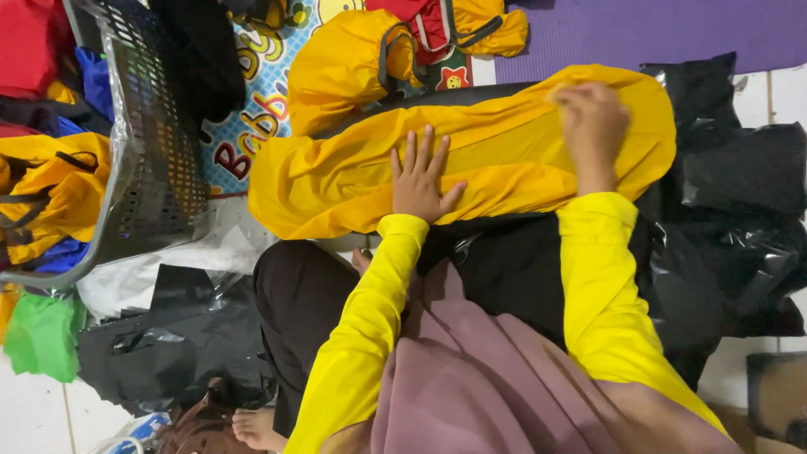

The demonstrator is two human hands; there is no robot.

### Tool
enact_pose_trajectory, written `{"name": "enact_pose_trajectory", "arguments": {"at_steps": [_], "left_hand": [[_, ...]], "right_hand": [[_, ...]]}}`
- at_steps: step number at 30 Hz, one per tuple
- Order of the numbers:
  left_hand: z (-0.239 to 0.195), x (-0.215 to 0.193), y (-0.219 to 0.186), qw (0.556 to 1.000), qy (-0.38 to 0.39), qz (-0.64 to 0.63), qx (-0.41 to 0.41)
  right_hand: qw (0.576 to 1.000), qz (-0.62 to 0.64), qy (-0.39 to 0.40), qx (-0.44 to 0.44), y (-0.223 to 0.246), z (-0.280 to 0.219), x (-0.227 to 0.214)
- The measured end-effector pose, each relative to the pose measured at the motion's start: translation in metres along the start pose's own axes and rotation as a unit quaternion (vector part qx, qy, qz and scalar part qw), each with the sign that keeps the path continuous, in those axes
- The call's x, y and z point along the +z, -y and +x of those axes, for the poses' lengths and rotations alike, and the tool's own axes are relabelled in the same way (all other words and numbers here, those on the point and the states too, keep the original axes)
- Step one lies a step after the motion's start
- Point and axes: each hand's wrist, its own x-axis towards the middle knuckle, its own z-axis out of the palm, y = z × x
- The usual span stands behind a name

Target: The person places a folded yellow fabric item into a black plastic bag, smooths the bag against a motorcycle seat, and then uses shears to trim excess material from the edge of another yellow fabric item.

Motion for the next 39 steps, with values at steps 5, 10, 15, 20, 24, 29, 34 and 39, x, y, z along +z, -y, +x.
{"name": "enact_pose_trajectory", "arguments": {"at_steps": [5,10,15,20,24,29,34,39], "left_hand": [[0.003,-0.003,-0.004,1.000,-0.001,0.000,-0.017],[0.005,0.002,-0.006,0.999,-0.005,0.019,-0.025],[0.002,0.006,-0.005,0.997,0.012,0.070,-0.039],[0.003,-0.001,-0.008,0.999,0.007,0.041,-0.024],[0.004,-0.021,-0.011,1.000,-0.012,0.015,-0.023],[0.001,-0.016,-0.012,0.999,-0.043,0.006,-0.014],[-0.010,-0.006,-0.007,0.991,-0.112,-0.057,-0.039],[-0.005,-0.010,-0.014,0.989,-0.124,-0.050,-0.056]], "right_hand": [[0.919,-0.090,-0.311,0.226,-0.076,-0.015,-0.018],[0.969,0.121,-0.210,0.053,0.071,0.013,-0.033],[0.952,0.222,0.045,-0.205,0.159,0.011,-0.009],[0.999,0.003,-0.019,-0.031,0.081,0.028,-0.031],[0.850,0.197,-0.185,0.452,-0.006,0.017,-0.042],[0.972,0.103,-0.206,0.050,0.100,0.022,-0.071],[0.979,0.149,0.008,-0.137,0.208,0.009,-0.038],[0.998,0.000,0.036,-0.042,0.092,0.018,-0.019]]}}
